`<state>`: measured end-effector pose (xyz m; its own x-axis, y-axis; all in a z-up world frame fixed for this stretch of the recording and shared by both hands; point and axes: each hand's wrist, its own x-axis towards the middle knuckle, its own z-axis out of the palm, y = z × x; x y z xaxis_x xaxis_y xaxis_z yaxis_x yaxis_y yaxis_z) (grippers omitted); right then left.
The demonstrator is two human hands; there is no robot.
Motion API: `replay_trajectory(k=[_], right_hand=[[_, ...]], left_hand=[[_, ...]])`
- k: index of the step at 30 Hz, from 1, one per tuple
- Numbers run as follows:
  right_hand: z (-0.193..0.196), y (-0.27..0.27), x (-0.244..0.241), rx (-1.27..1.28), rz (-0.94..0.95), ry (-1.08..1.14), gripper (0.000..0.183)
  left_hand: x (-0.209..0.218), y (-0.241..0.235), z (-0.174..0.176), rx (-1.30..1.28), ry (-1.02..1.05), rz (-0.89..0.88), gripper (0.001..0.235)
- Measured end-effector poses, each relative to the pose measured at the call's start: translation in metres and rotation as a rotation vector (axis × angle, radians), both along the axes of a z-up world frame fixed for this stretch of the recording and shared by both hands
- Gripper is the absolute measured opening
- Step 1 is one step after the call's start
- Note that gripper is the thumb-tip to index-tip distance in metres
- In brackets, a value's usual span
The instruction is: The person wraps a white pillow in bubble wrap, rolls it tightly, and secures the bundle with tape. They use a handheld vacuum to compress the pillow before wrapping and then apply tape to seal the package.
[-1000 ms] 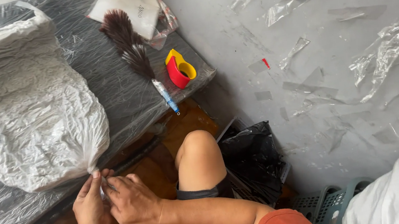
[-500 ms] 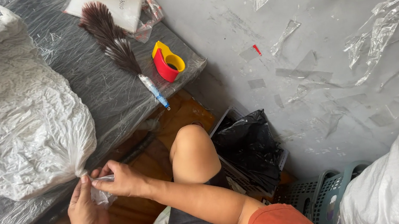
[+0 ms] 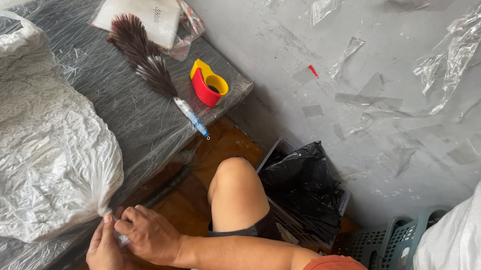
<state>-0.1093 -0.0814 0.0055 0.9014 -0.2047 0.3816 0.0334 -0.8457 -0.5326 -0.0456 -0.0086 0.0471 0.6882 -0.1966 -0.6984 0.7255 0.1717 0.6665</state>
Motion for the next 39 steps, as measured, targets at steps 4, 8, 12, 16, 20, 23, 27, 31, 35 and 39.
replay_trajectory(k=[4, 8, 12, 16, 20, 23, 27, 31, 35, 39], right_hand=[[0.008, -0.003, -0.003, -0.045, 0.014, -0.01, 0.018], [0.015, -0.009, -0.002, -0.132, 0.007, -0.011, 0.014], [0.022, -0.003, -0.005, -0.211, 0.006, -0.069, 0.012], [0.018, 0.013, -0.01, -0.231, -0.026, -0.08, 0.014], [0.011, 0.031, -0.017, -0.122, -0.081, 0.028, 0.036], [0.001, 0.036, -0.019, -0.082, -0.07, 0.113, 0.056], [0.012, 0.036, -0.024, -0.116, 0.014, 0.164, 0.062], [0.007, 0.029, -0.029, -0.189, 0.106, 0.252, 0.06], [0.027, 0.01, -0.029, -0.036, 0.207, 0.365, 0.077], [0.049, -0.05, -0.023, 0.225, 0.301, 0.462, 0.039]], left_hand=[[-0.001, 0.008, -0.033, 0.336, -0.32, -0.118, 0.046], [-0.005, 0.007, -0.044, 0.395, -0.541, -0.032, 0.033], [-0.007, 0.015, -0.03, 0.391, -0.557, -0.109, 0.021], [-0.007, 0.017, -0.019, 0.469, -0.559, -0.19, 0.025], [-0.006, 0.011, -0.001, 0.445, -0.437, -0.217, 0.034], [-0.005, 0.007, 0.011, 0.429, -0.342, -0.214, 0.042], [0.004, 0.006, -0.014, 0.349, -0.241, -0.193, 0.05], [0.005, 0.004, -0.021, 0.245, -0.208, -0.133, 0.033], [0.0, 0.005, -0.017, 0.207, -0.249, -0.162, 0.018], [-0.004, 0.007, -0.038, 0.125, -0.285, -0.122, 0.023]])
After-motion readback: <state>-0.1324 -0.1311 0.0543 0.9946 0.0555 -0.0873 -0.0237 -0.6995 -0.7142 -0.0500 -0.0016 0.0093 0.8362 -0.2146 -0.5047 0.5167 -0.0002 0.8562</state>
